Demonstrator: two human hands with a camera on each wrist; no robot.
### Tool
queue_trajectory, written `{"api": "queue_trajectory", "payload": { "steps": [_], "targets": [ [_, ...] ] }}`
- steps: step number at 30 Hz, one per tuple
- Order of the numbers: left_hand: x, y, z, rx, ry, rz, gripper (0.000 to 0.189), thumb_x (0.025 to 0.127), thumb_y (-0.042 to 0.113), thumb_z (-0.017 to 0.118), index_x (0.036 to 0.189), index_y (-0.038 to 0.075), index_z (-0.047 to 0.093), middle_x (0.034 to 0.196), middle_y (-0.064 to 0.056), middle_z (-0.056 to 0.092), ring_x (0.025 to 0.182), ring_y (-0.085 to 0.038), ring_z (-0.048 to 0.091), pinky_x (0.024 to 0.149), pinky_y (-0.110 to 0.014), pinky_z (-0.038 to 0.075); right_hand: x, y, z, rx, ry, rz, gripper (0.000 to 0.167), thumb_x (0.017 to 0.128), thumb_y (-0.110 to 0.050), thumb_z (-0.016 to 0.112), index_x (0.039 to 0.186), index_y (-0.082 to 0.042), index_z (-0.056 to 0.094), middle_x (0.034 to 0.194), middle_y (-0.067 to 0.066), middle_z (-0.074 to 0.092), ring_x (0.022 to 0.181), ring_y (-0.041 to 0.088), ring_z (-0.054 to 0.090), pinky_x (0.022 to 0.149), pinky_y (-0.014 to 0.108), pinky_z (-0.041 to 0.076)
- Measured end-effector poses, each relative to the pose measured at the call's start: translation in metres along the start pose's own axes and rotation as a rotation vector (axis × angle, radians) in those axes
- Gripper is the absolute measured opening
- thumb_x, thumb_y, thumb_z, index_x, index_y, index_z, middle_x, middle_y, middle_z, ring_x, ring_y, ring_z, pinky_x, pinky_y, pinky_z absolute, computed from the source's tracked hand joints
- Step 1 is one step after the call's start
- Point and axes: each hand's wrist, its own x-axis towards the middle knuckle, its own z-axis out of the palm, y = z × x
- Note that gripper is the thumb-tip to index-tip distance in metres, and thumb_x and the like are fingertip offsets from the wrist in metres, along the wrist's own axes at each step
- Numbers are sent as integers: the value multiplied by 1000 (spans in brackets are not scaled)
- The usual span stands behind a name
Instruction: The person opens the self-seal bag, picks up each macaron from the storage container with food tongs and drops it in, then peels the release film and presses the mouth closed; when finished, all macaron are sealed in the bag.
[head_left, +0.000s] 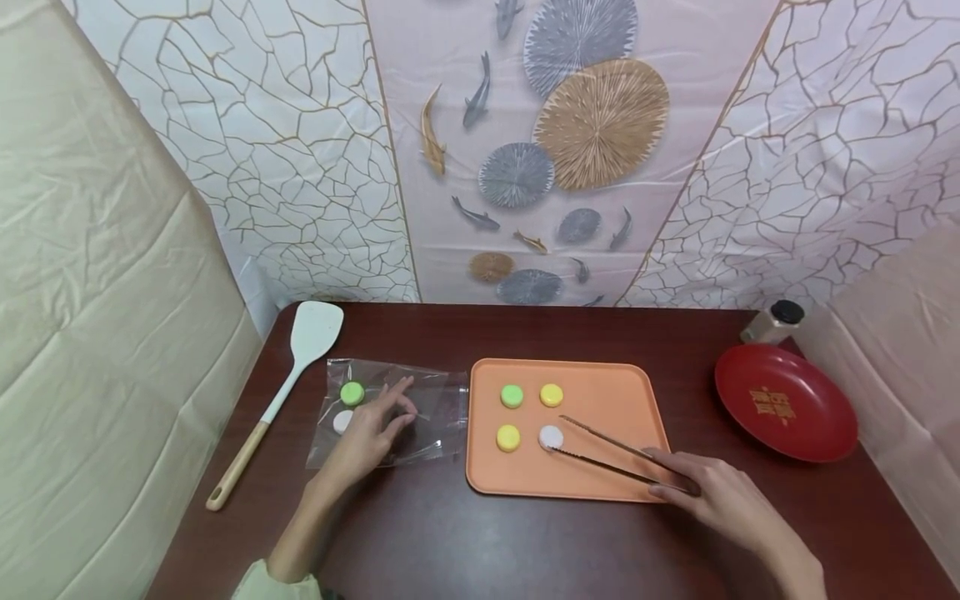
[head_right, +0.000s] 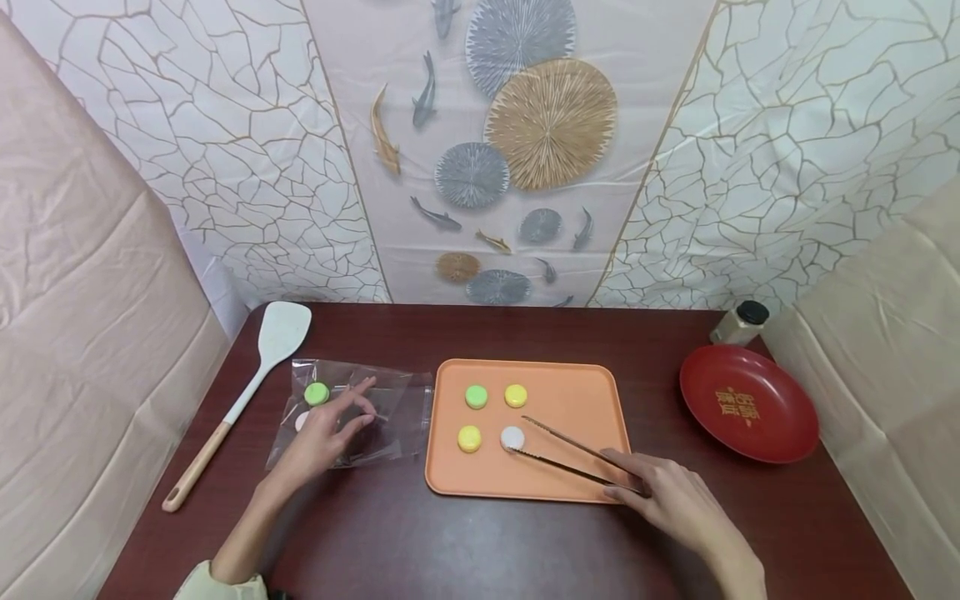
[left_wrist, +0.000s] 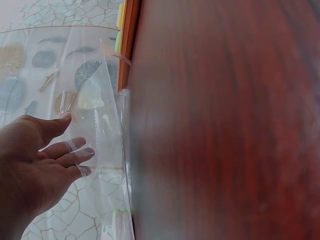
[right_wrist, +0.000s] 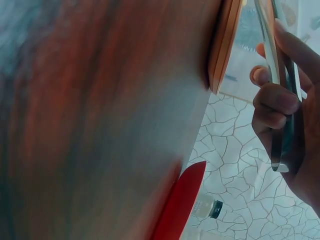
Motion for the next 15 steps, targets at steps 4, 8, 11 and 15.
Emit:
{"api": "queue_trajectory", "payload": {
  "steps": [4, 8, 11, 15],
  "targets": [
    [6, 30, -8, 17, -15, -40, 52, 98, -9, 73, 146, -18, 55, 97, -8, 76, 124, -50, 70, 123, -69, 36, 5, 1, 0, -15, -70, -15, 51, 90, -49, 89, 136, -30, 78, 121, -4, 81, 100, 12, 73, 79, 45, 63],
    [3, 15, -4, 19, -8, -38, 52, 100, -4, 74, 148, -14, 56, 97, -3, 76, 124, -45, 72, 126, -63, 37, 7, 1, 1, -24, -90, -50, 48, 92, -47, 88, 135, -29, 79, 120, -5, 81, 97, 7, 71, 79, 43, 63],
    [-2, -12, 3, 12, -4, 2, 54, 104, 5, 74, 152, -10, 55, 99, 0, 76, 125, -35, 73, 132, -53, 35, 6, 2, 2, -34, -57, -90, 44, 92, -43, 88, 133, -27, 80, 116, -7, 82, 92, 0, 68, 76, 38, 62],
    [-7, -39, 9, 23, -22, 13, 57, 107, 12, 73, 158, -3, 53, 104, 3, 77, 134, -27, 70, 135, -44, 31, 5, 3, 3, -41, 4, -142, 40, 92, -39, 88, 130, -27, 81, 111, -11, 81, 87, -4, 64, 71, 34, 59]
  ]
}}
